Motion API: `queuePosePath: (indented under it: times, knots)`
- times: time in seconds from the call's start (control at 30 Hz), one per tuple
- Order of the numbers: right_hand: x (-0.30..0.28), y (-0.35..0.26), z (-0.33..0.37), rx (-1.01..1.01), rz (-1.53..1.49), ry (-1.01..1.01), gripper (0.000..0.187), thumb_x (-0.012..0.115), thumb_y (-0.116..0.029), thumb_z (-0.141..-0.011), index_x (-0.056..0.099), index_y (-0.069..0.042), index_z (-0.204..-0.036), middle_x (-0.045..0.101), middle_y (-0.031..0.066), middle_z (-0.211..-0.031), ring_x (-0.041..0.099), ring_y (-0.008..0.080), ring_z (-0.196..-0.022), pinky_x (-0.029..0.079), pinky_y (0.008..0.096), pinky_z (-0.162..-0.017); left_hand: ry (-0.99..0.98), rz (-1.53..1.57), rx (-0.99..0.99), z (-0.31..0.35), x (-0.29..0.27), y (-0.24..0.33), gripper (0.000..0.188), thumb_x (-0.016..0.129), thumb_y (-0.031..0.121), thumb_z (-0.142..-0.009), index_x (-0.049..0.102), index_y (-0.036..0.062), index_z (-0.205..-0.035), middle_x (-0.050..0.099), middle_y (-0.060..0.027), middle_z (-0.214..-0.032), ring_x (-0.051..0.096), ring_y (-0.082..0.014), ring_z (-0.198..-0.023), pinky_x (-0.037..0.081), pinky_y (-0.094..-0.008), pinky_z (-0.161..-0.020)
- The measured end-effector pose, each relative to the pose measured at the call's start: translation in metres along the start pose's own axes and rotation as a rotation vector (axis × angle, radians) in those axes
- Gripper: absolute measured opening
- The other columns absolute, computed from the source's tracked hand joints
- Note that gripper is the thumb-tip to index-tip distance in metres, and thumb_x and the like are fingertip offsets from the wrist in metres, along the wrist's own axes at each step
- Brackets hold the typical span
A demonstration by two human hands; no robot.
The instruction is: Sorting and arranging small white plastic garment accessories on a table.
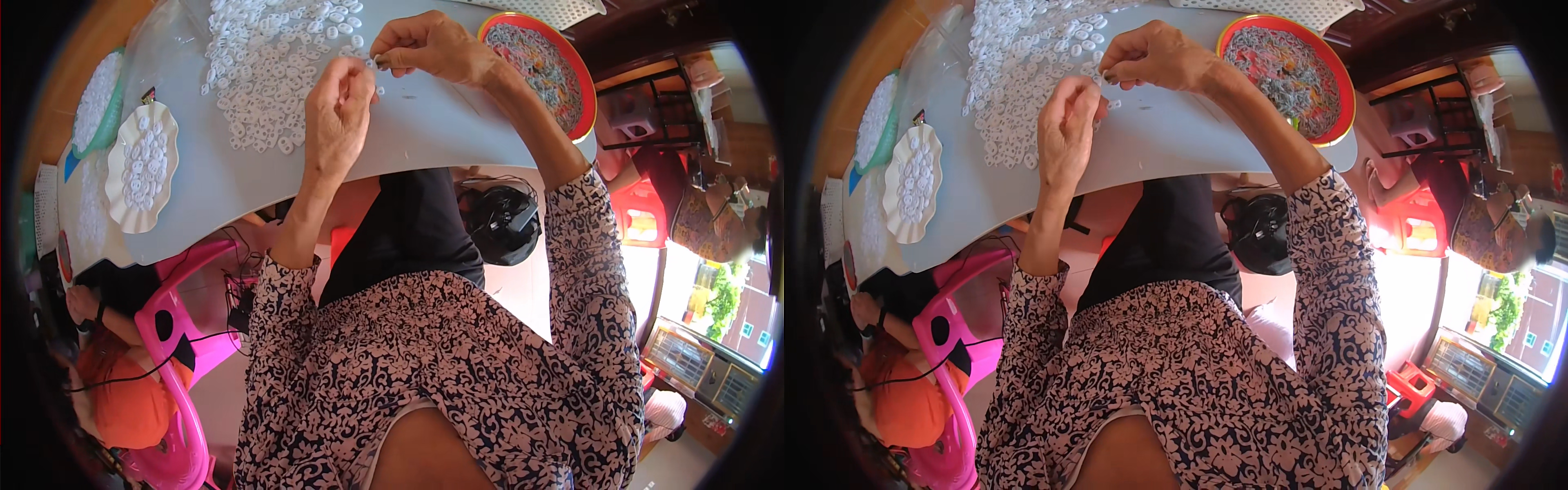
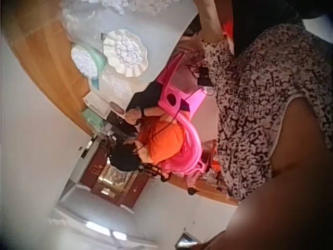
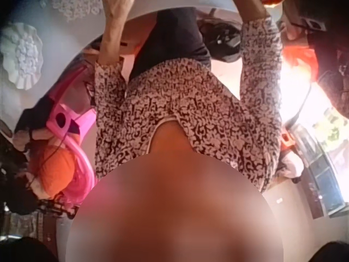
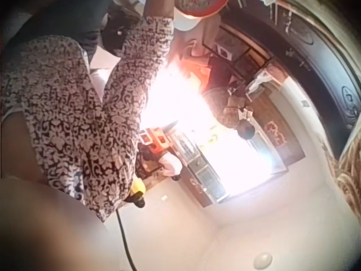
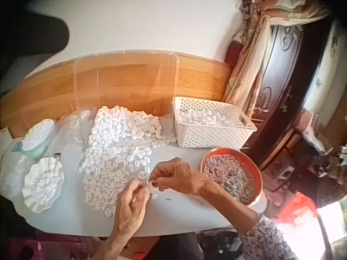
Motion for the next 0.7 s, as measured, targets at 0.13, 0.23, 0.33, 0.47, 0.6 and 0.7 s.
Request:
queuePosePath:
  times: [0.13, 0.23, 0.33, 0.47, 0.6, 0.7]
  knots:
    - [0.007, -0.005, 0.012, -0.095, -0.217, 0.042, 0.018, 0.062, -0.009, -0.083, 0.064, -0.002, -0.099, 0.065, 0.0035, -0.079, 0.060, 0.0078, -0.068, 0.049, 0.0223, -0.064, -0.092, 0.013, -0.060, -0.003, 0.002, -0.008, 0.020, 0.054, 0.021, -0.089, 0.056, 0.0013, -0.089, 0.056, -0.0015, -0.069, 0.050, -0.0071, -0.062, 0.040, -0.0226, -0.055]
    - [0.009, -0.004, 0.017, -0.121, -0.226, 0.056, 0.017, 0.062, -0.009, -0.084, 0.063, -0.002, -0.099, 0.065, 0.0038, -0.080, 0.060, 0.0081, -0.068, 0.049, 0.0224, -0.065, -0.061, 0.101, -0.084, -0.005, 0.003, -0.008, 0.020, 0.055, 0.021, -0.088, 0.058, 0.0017, -0.088, 0.056, -0.0011, -0.067, 0.051, -0.0074, -0.063, 0.040, -0.0220, -0.057]
    - [0.010, -0.007, 0.022, -0.132, -0.200, 0.072, 0.015, 0.062, -0.009, -0.085, 0.062, -0.002, -0.098, 0.065, 0.0038, -0.080, 0.060, 0.0083, -0.068, 0.049, 0.0230, -0.066, -0.187, 0.112, -0.142, -0.005, 0.002, -0.019, 0.019, 0.056, 0.021, -0.087, 0.060, 0.0022, -0.088, 0.057, -0.0004, -0.066, 0.051, -0.0070, -0.064, 0.040, -0.0213, -0.060]
    - [0.007, 0.002, 0.026, -0.162, -0.268, 0.141, 0.017, 0.060, -0.014, -0.088, 0.061, -0.002, -0.101, 0.065, 0.0032, -0.080, 0.060, 0.0081, -0.069, 0.049, 0.0232, -0.067, -0.249, 0.222, -0.108, -0.005, 0.008, -0.021, 0.018, 0.058, 0.020, -0.088, 0.061, 0.0025, -0.089, 0.058, -0.0005, -0.067, 0.051, -0.0065, -0.065, 0.040, -0.0206, -0.061]
    - [0.011, 0.001, 0.035, -0.134, -0.331, 0.189, 0.019, 0.060, -0.017, -0.089, 0.062, -0.003, -0.101, 0.065, 0.0029, -0.079, 0.059, 0.0080, -0.070, 0.049, 0.0229, -0.067, -0.171, 0.336, -0.116, -0.001, 0.005, -0.021, 0.016, 0.058, 0.018, -0.089, 0.061, 0.0019, -0.090, 0.057, -0.0012, -0.069, 0.052, -0.0083, -0.068, 0.041, -0.0220, -0.065]
    - [0.015, 0.004, 0.041, -0.091, -0.328, 0.227, 0.021, 0.058, -0.018, -0.092, 0.061, 0.001, -0.101, 0.062, 0.0028, -0.080, 0.055, 0.0067, -0.072, 0.047, 0.0208, -0.069, -0.151, 0.362, -0.104, 0.001, 0.006, -0.022, 0.014, 0.059, 0.015, -0.089, 0.061, 0.0013, -0.091, 0.056, -0.0019, -0.072, 0.053, -0.0100, -0.071, 0.041, -0.0239, -0.068]
Point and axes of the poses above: each hand's wrist, its own z-axis away from the middle knuckle, its own x-axis out of the palm, y = z × x, the point moved 5 cm from there along -z, towards the middle knuckle
